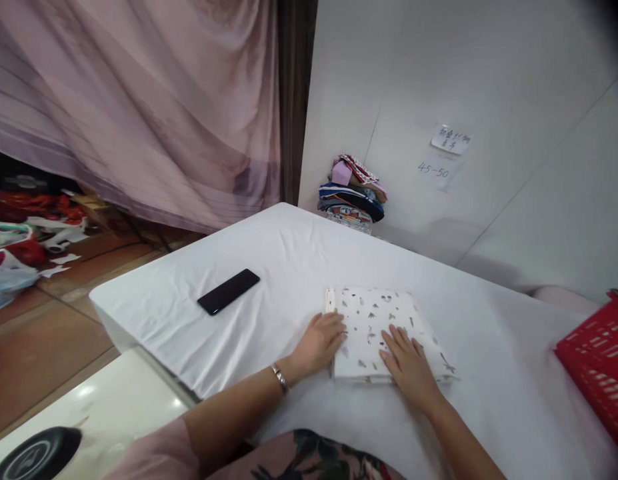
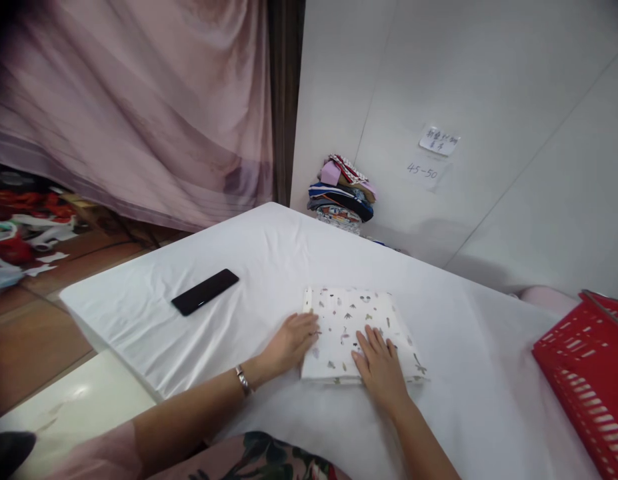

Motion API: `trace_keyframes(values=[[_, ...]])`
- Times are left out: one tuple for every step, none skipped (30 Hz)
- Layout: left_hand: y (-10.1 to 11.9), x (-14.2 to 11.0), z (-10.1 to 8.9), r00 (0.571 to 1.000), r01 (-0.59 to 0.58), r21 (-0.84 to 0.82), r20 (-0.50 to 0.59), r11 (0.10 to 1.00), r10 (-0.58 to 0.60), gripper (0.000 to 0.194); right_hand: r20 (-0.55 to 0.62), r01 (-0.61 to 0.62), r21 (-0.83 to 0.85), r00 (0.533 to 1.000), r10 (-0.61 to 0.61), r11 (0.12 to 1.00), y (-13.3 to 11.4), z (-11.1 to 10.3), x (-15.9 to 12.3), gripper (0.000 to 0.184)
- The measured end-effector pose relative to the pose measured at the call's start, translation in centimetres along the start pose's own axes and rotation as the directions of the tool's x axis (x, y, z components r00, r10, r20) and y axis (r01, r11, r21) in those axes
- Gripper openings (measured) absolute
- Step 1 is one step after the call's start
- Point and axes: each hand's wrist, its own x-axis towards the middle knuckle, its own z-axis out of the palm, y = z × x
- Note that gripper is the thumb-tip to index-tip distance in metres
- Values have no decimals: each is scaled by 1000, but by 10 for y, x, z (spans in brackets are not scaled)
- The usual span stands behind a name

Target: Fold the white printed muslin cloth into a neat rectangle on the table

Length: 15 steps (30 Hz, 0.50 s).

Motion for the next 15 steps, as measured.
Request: trace_keyframes(values=[[-10,8,-3,997,43,-7,-60,999,-43,30,-3,-1,-4,1000,1,1000,0,-1,0,54],[-20,17,-6,990,92,-11,-102,996,-93,30,-6,-2,-8,1000,2,1000,0,-2,0,54],[-31,26,-9,979,157,-13,-130,987,-158,31,-9,-3,-12,1000,3,1000,-1,-2,0,54],[-41,34,-11,963,228,-14,-142,974,-228,33,-13,-4,-15,1000,3,1000,-1,-2,0,54],[-50,41,-14,949,282,-17,-139,959,-282,35,-20,-3,-17,1000,3,1000,-1,-1,0,54],[-57,48,-16,938,322,-22,-131,946,-322,37,-27,1,-17,1000,-1,1000,-1,0,0,53],[-63,53,-17,933,341,-30,-114,940,-342,39,-34,6,-17,999,-6,1000,-1,0,-1,53],[-66,58,-19,934,343,-42,-92,938,-346,41,-41,10,-16,999,-11,1000,0,1,-1,52],[-69,63,-20,937,338,-54,-69,939,-342,42,-48,14,-14,999,-14,1000,0,2,-1,52],[-70,67,-20,941,331,-65,-47,941,-334,43,-54,15,-13,998,-15,1000,0,3,-1,51],[-71,70,-21,944,326,-75,-22,942,-328,44,-59,13,-11,998,-14,1000,0,3,-1,51],[-72,74,-20,947,320,-84,2,944,-321,45,-63,11,-10,998,-11,1000,1,3,-1,51],[-73,77,-20,950,313,-92,22,945,-312,45,-67,9,-8,998,-9,1000,1,3,-1,52],[-73,80,-19,953,304,-100,40,947,-301,45,-70,8,-7,998,-9,1000,1,3,-2,52],[-74,83,-19,956,292,-109,56,950,-287,45,-72,9,-7,997,-10,1000,1,3,-2,52]])
